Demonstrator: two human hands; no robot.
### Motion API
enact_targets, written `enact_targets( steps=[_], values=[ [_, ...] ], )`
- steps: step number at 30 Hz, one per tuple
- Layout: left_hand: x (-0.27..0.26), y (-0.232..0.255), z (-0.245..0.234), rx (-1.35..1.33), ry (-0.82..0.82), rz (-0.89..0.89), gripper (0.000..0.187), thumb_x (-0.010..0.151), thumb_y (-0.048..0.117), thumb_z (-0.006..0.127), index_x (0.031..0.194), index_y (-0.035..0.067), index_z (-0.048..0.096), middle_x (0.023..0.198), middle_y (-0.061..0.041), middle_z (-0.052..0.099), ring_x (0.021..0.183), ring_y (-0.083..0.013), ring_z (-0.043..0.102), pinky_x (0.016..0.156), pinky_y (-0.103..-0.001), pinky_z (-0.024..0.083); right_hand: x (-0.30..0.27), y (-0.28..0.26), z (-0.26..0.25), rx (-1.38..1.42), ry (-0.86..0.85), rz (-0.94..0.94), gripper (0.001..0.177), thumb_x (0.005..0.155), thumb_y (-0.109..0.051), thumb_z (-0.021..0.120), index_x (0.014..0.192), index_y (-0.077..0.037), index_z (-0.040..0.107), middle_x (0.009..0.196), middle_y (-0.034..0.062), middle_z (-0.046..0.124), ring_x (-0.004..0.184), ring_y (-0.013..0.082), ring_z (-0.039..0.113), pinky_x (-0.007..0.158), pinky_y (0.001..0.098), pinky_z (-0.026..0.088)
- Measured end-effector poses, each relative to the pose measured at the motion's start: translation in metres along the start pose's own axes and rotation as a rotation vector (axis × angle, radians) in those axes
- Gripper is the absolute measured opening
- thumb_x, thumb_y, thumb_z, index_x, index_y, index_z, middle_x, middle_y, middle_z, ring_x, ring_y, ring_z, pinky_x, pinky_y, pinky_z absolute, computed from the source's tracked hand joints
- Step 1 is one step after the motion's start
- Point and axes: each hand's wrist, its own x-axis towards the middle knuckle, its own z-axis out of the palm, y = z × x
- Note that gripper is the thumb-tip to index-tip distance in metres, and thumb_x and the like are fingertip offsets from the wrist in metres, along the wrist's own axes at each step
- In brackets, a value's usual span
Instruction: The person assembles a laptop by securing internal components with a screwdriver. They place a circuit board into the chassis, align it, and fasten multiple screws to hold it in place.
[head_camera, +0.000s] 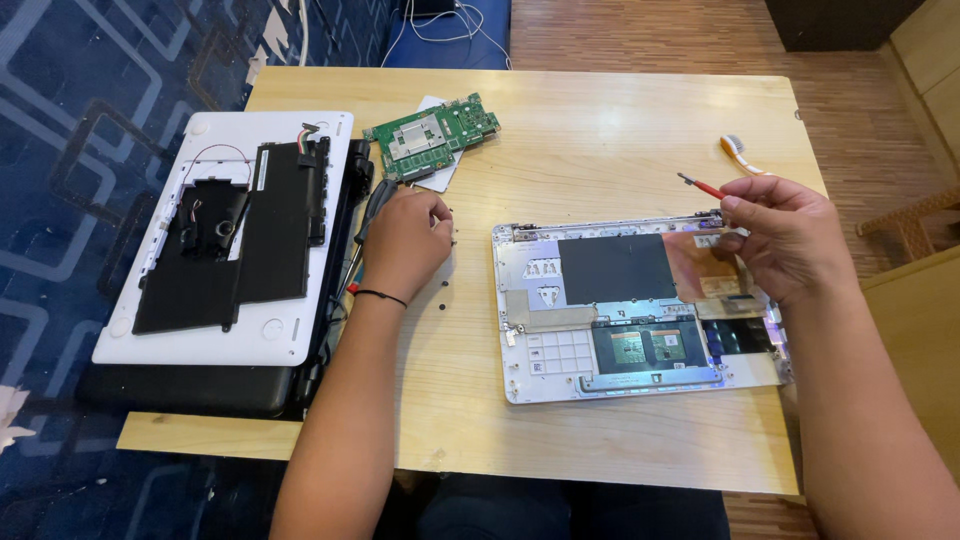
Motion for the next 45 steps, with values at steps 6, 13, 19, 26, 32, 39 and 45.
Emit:
enact_targets(
  steps=[6,13,19,26,32,39,45],
  values=[
    [-0.003,0.005,0.0,0.01,0.009,0.017,0.004,0.077,0.019,0.065,0.074,0.018,0.067,0.095,-0.001,0.063,0.081,-0.0231,0.062,0.064,-0.043,0.048,-0.001,-0.004,0.002,0.189,0.085,-0.036,0.009,0.082,-0.003,0.069,0.084,-0.009,0.063,0.066,0.0036,0.055,0.057,0.0087,0.046,0.047,0.0199,0.027],
    [-0.002,0.004,0.004,0.062,-0.002,-0.001,0.008,0.079,0.018,0.063,0.074,0.019,0.068,0.092,-0.001,0.06,0.078,-0.0265,0.061,0.06,-0.045,0.047,0.0,-0.004,-0.002,0.26,0.085,-0.046,0.012,0.081,-0.005,0.073,0.081,-0.008,0.061,0.059,0.0037,0.044,0.055,0.0089,0.037,0.05,0.0225,0.023],
    [-0.004,0.01,0.003,0.078,-0.011,0.013,0.013,0.08,0.016,0.06,0.071,0.02,0.069,0.089,0.0,0.059,0.073,-0.024,0.061,0.053,-0.043,0.046,0.0,-0.001,0.0,0.267,0.092,-0.006,0.008,0.084,0.001,0.067,0.09,-0.003,0.065,0.065,0.0042,0.051,0.06,0.0091,0.048,0.053,0.0187,0.033],
    [-0.001,0.009,0.009,0.107,0.033,0.04,0.011,0.078,0.017,0.06,0.072,0.021,0.069,0.091,0.001,0.061,0.074,-0.0251,0.061,0.053,-0.043,0.046,-0.004,-0.003,0.008,0.231,0.084,-0.018,0.006,0.085,-0.002,0.067,0.089,-0.004,0.063,0.081,0.0027,0.059,0.062,0.0094,0.049,0.054,0.0198,0.037],
    [-0.002,0.008,0.009,0.085,0.036,0.033,0.009,0.078,0.016,0.062,0.074,0.019,0.069,0.091,0.0,0.062,0.076,-0.0258,0.062,0.055,-0.044,0.046,-0.005,-0.002,0.008,0.171,0.087,-0.029,0.006,0.086,-0.006,0.068,0.09,-0.007,0.064,0.078,0.0005,0.058,0.063,0.009,0.05,0.054,0.0222,0.042],
    [-0.004,0.016,0.005,0.111,-0.005,0.031,0.009,0.079,0.019,0.064,0.072,0.02,0.069,0.093,0.0,0.062,0.072,-0.0253,0.061,0.052,-0.043,0.046,-0.01,-0.004,0.012,0.197,0.048,-0.079,0.007,0.084,-0.003,0.069,0.089,-0.003,0.064,0.074,0.0032,0.054,0.06,0.0111,0.048,0.052,0.0221,0.038],
    [-0.003,0.015,0.009,0.193,0.029,0.095,0.012,0.08,0.019,0.06,0.072,0.022,0.068,0.087,0.001,0.061,0.073,-0.0259,0.061,0.049,-0.043,0.045,-0.009,-0.002,0.012,0.158,0.054,-0.088,0.007,0.085,-0.003,0.068,0.088,-0.005,0.062,0.076,0.0027,0.054,0.062,0.0116,0.051,0.051,0.0223,0.041]
  ],
)
